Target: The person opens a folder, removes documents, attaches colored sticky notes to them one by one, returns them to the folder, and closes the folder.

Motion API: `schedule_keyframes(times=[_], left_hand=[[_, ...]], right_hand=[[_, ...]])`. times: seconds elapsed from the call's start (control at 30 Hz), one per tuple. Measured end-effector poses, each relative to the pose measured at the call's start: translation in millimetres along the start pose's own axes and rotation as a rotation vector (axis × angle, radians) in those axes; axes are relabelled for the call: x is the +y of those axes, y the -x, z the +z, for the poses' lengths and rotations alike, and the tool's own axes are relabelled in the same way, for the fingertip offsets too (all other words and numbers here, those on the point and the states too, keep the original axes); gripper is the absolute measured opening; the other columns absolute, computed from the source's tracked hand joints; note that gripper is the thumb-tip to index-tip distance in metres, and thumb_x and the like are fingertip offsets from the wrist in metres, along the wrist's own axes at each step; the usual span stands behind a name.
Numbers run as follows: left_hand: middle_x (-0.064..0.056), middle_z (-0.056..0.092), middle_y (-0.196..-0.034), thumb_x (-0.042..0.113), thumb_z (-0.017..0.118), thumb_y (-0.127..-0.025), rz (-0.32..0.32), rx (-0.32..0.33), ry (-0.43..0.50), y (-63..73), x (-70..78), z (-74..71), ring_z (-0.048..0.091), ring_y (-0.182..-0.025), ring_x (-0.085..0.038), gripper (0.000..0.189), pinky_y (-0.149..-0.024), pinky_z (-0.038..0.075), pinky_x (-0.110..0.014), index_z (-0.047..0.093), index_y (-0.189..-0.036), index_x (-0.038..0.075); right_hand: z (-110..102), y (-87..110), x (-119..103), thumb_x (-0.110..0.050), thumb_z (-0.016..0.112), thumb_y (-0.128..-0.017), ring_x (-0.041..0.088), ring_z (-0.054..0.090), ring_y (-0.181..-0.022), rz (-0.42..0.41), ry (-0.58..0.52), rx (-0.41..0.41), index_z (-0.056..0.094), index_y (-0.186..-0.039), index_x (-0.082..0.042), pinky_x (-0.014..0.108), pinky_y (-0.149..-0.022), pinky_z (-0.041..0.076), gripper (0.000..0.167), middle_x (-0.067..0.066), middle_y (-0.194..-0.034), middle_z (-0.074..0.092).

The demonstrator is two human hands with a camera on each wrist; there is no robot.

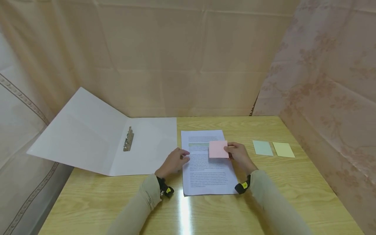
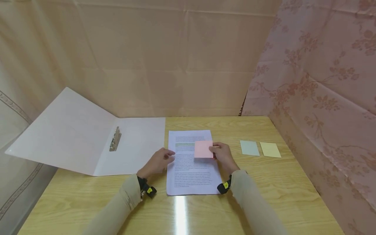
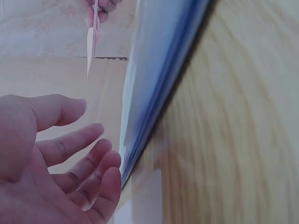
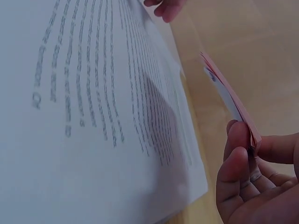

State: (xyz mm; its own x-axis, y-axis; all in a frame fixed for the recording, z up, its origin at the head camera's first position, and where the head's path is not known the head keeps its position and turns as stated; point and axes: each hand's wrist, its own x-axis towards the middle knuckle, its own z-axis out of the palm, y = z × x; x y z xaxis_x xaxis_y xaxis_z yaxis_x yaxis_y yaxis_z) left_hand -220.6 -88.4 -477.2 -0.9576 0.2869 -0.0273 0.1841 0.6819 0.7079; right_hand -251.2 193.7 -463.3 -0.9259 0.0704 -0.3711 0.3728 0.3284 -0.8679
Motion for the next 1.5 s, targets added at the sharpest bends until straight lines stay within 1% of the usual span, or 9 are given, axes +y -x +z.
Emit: schedule_keyframes(times=[0.2, 0.37, 0.47, 0.6, 0.73, 0.87, 1.1, 1.27, 1.5], left_hand=[[-0.012, 0.064, -0.108, 0.016, 0.06, -0.094, 0.013, 0.024, 0.076, 0.0, 7.2, 2.7, 0.06, -0.094, -0.021, 0.03, -0.079, 0.049, -0.033, 0.066, -0.119, 0.001], [-0.01, 0.066, -0.106, 0.016, 0.057, -0.095, -0.012, 0.06, 0.149, -2.0, 13.9, 6.5, 0.059, -0.093, -0.02, 0.03, -0.081, 0.049, -0.032, 0.065, -0.12, 0.002], [-0.01, 0.067, -0.107, 0.016, 0.056, -0.096, -0.051, 0.071, 0.222, -4.8, 16.4, 9.6, 0.059, -0.094, -0.02, 0.031, -0.082, 0.049, -0.033, 0.063, -0.123, 0.003], [-0.012, 0.068, -0.104, 0.017, 0.057, -0.095, -0.119, 0.065, 0.341, -6.6, 22.1, 12.0, 0.061, -0.091, -0.02, 0.035, -0.076, 0.049, -0.029, 0.062, -0.126, 0.002], [-0.013, 0.069, -0.1, 0.018, 0.059, -0.094, -0.165, 0.045, 0.419, -7.0, 25.2, 15.3, 0.065, -0.087, -0.021, 0.038, -0.072, 0.048, -0.025, 0.06, -0.127, 0.001], [-0.012, 0.07, -0.099, 0.02, 0.059, -0.095, -0.2, 0.036, 0.472, -7.8, 27.0, 18.7, 0.067, -0.087, -0.019, 0.037, -0.077, 0.051, -0.027, 0.06, -0.128, 0.003], [-0.01, 0.071, -0.105, 0.023, 0.058, -0.096, -0.29, 0.043, 0.563, -8.3, 31.5, 21.8, 0.066, -0.087, -0.015, 0.041, -0.084, 0.054, -0.03, 0.057, -0.132, 0.004], [-0.01, 0.07, -0.108, 0.022, 0.06, -0.096, -0.33, 0.066, 0.647, -8.4, 33.1, 22.3, 0.065, -0.091, -0.016, 0.039, -0.084, 0.054, -0.03, 0.058, -0.131, 0.005], [-0.01, 0.07, -0.111, 0.024, 0.06, -0.094, -0.325, 0.059, 0.656, -5.9, 34.0, 23.1, 0.063, -0.09, -0.016, 0.033, -0.08, 0.051, -0.027, 0.065, -0.121, 0.005]], right_hand=[[8.2, 6.3, -5.1, -0.022, 0.055, -0.099, 0.018, 0.056, -0.079, -0.004, 0.013, -0.02, 0.051, -0.135, -0.004, 0.025, -0.068, 0.047, 0.04, 0.011, -0.107, 0.062], [15.4, 10.8, -10.2, -0.018, 0.057, -0.098, 0.015, 0.056, -0.072, -0.03, 0.007, -0.033, 0.052, -0.134, 0.0, 0.024, -0.064, 0.049, 0.04, 0.007, -0.096, 0.064], [19.7, 11.3, -10.7, -0.016, 0.057, -0.097, 0.013, 0.056, -0.07, -0.055, 0.001, -0.039, 0.053, -0.132, 0.001, 0.024, -0.063, 0.048, 0.039, 0.006, -0.091, 0.064], [25.9, 12.4, -10.6, -0.014, 0.056, -0.097, 0.014, 0.057, -0.07, -0.074, -0.003, -0.049, 0.054, -0.13, 0.001, 0.025, -0.064, 0.049, 0.037, 0.007, -0.092, 0.066], [31.2, 15.1, -10.5, -0.013, 0.056, -0.097, 0.014, 0.058, -0.07, -0.089, -0.012, -0.074, 0.055, -0.128, 0.001, 0.025, -0.066, 0.049, 0.034, 0.009, -0.093, 0.068], [35.5, 17.8, -9.2, -0.014, 0.056, -0.097, 0.014, 0.059, -0.072, -0.112, -0.02, -0.105, 0.056, -0.127, 0.001, 0.025, -0.066, 0.05, 0.034, 0.009, -0.094, 0.069], [41.6, 20.8, -7.9, -0.011, 0.055, -0.096, 0.013, 0.058, -0.069, -0.15, -0.034, -0.151, 0.054, -0.127, 0.003, 0.025, -0.064, 0.05, 0.034, 0.006, -0.087, 0.069], [47.4, 21.3, -7.2, -0.007, 0.057, -0.095, 0.012, 0.057, -0.066, -0.164, -0.023, -0.102, 0.055, -0.127, 0.002, 0.024, -0.061, 0.05, 0.034, 0.005, -0.085, 0.066], [53.7, 23.0, -7.0, -0.003, 0.06, -0.091, 0.012, 0.057, -0.063, -0.203, 0.022, -0.024, 0.054, -0.128, 0.001, 0.025, -0.06, 0.049, 0.038, 0.011, -0.089, 0.064]])
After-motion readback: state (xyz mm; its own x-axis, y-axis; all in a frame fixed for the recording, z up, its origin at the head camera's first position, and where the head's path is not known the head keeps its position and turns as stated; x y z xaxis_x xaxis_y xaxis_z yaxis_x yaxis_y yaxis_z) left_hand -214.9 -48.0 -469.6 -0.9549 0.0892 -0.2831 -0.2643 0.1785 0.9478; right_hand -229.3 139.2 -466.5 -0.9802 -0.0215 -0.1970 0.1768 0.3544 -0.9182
